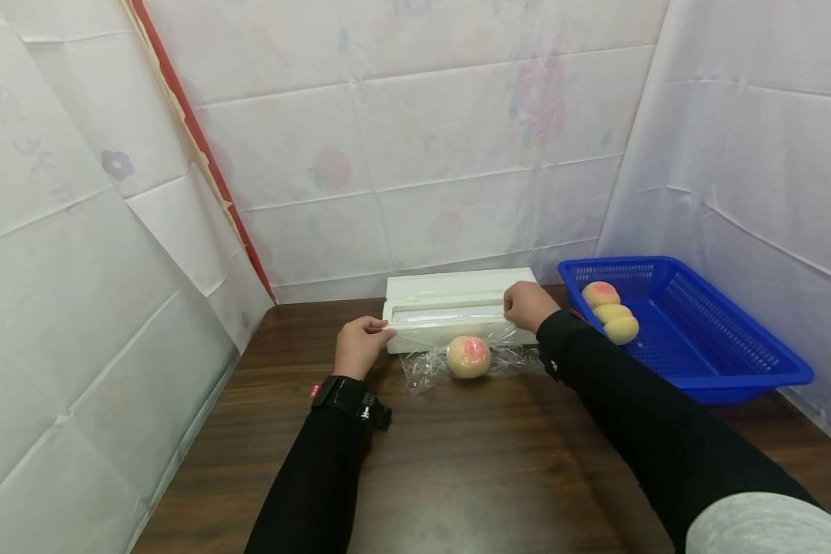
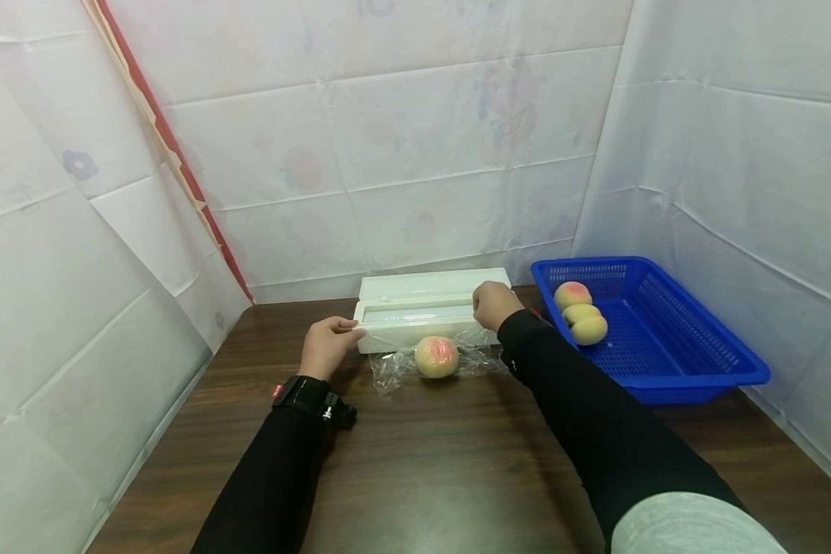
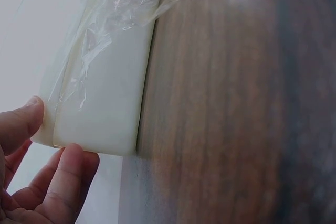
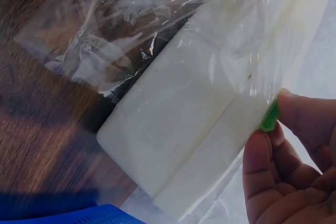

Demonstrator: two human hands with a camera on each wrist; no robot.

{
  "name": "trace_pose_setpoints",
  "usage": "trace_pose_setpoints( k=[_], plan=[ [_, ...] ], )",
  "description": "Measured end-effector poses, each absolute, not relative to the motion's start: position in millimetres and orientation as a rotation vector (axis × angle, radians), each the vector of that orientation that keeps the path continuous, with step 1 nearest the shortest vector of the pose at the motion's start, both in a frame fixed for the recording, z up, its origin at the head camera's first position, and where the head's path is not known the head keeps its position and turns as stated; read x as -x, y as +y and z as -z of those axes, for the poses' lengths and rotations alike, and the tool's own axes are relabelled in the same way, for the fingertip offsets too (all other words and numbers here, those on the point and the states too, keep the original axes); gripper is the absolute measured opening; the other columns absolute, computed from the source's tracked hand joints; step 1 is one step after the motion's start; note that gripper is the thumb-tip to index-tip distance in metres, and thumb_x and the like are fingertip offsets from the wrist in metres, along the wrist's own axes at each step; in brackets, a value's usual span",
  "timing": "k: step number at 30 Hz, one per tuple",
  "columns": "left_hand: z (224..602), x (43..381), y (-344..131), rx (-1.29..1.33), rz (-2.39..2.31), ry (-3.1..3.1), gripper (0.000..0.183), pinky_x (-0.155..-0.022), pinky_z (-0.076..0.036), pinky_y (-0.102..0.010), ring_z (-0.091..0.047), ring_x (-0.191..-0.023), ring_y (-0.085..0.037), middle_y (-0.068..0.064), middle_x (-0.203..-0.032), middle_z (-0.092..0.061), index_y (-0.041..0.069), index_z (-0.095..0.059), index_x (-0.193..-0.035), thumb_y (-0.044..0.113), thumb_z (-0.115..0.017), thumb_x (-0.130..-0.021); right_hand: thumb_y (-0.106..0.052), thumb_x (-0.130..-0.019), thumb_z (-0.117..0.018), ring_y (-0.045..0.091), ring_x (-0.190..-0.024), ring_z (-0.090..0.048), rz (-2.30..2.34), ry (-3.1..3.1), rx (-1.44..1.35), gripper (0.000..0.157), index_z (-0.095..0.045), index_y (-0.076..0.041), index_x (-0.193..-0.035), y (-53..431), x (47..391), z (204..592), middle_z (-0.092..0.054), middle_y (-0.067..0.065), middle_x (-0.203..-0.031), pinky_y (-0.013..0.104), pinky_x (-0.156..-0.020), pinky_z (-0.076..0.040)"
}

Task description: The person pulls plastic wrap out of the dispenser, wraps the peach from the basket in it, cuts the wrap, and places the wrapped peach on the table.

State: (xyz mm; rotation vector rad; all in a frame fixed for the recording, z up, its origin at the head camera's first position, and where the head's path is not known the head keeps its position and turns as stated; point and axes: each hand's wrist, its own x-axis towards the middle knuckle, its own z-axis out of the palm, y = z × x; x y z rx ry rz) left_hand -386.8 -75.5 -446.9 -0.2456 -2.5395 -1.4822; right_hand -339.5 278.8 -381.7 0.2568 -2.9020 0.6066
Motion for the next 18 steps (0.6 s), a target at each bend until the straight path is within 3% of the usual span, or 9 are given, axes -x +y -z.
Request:
trace_pose_setpoints(
  k=[9,18],
  plan=[
    [446.4,383.4,-74.7,0.245,1.494,-2.531,0.026,-0.075,-0.057,-0.033,-0.078,-0.088,-0.021,-0.009,-0.107,-0.080,0.015,-0.082,-0.113,0.030,-0.085,-0.093,0.000,-0.093,-0.066,0.020,-0.067,-0.049,-0.615,-2.914,-0.241,0.021,-0.070,-0.004,-0.072,282.4,339.5,381.7,-0.061,0.003,-0.069,0.036,-0.069,-0.042],
    [448.8,389.7,-77.5,0.256,1.526,-2.525,0.025,-0.079,-0.062,-0.037,-0.078,-0.088,-0.019,-0.007,-0.105,-0.080,0.015,-0.082,-0.111,0.031,-0.086,-0.092,0.003,-0.088,-0.064,0.019,-0.064,-0.045,-0.557,-2.875,-0.249,0.028,-0.062,-0.011,-0.063,289.4,335.5,380.3,-0.057,0.002,-0.065,0.034,-0.065,-0.039]
  ],
)
